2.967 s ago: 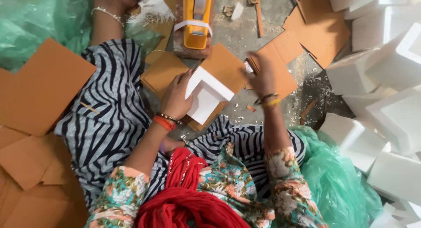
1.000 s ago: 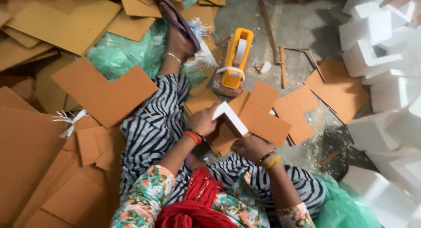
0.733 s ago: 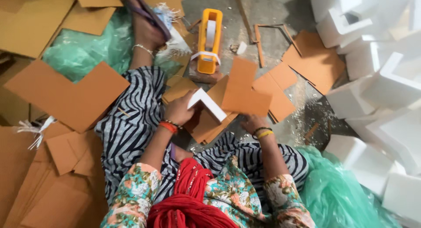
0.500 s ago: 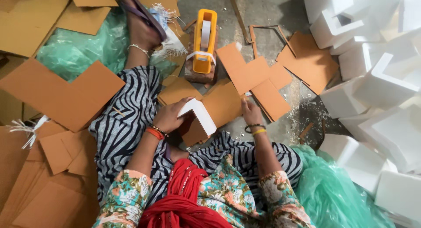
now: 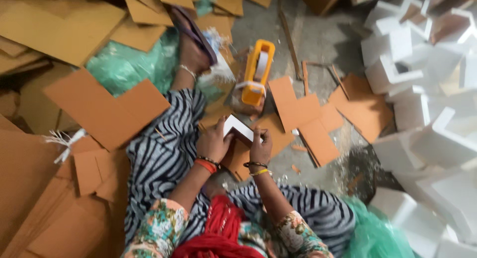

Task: The person sits on the floor and assembles small cardboard boxes by inserting white foam inserts into the cardboard frames and securing them with tape. The person repeatedly picks up materials, folds the cardboard, inserts the foam, and uses a tape dispenser to seal the joints.

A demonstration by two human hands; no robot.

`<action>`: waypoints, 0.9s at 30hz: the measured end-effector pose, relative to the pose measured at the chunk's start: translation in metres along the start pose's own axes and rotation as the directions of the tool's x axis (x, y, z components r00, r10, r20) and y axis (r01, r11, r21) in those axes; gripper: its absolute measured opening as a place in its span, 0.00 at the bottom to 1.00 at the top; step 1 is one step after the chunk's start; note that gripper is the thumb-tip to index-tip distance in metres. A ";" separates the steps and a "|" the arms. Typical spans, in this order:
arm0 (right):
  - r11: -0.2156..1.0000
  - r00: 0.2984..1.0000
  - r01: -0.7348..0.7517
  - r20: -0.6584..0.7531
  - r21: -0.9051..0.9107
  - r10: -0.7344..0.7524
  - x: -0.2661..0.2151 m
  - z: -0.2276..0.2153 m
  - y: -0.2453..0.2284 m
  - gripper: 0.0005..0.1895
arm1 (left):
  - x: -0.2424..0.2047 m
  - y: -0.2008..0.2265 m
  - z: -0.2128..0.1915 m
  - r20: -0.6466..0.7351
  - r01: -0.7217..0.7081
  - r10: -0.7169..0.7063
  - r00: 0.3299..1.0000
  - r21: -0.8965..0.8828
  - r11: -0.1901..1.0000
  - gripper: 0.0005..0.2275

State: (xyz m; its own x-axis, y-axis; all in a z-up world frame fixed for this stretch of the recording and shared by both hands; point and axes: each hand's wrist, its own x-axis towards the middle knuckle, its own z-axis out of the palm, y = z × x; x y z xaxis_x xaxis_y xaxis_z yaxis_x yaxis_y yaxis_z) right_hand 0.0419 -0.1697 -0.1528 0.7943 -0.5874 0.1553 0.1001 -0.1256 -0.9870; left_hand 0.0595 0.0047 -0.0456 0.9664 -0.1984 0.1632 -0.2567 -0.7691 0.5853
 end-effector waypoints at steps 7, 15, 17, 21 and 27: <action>0.986 0.973 0.033 0.230 -0.161 0.005 0.051 0.041 0.047 0.15 | 0.047 -0.040 0.003 -0.220 -0.345 0.322 0.921 -0.079 0.935 0.24; 0.991 0.980 -0.135 0.143 -0.023 0.137 0.157 0.028 0.003 0.15 | 0.045 -0.043 0.026 -0.056 -0.082 0.071 0.996 -0.217 0.973 0.19; 0.890 0.959 0.105 0.282 -0.443 0.028 0.174 0.036 -0.024 0.16 | 0.042 -0.043 0.027 -0.082 -0.105 0.088 0.993 -0.239 0.965 0.19; 0.904 0.956 0.086 0.290 -0.419 0.043 0.138 0.021 -0.052 0.17 | 0.045 -0.050 0.038 -0.123 -0.157 0.124 0.985 -0.313 0.937 0.18; 0.889 0.852 -0.403 0.266 -0.218 0.451 0.014 -0.020 0.003 0.21 | 0.050 -0.049 0.044 -0.064 -0.133 0.118 0.991 -0.366 0.921 0.18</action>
State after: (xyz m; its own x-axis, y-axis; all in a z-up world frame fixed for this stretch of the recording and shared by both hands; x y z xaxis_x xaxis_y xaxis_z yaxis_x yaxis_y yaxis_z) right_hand 0.0416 -0.1945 -0.1526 0.8814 -0.3440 -0.3237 -0.3611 -0.0491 -0.9312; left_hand 0.1210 0.0061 -0.1011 0.9269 -0.2479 0.2817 -0.3685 -0.4594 0.8082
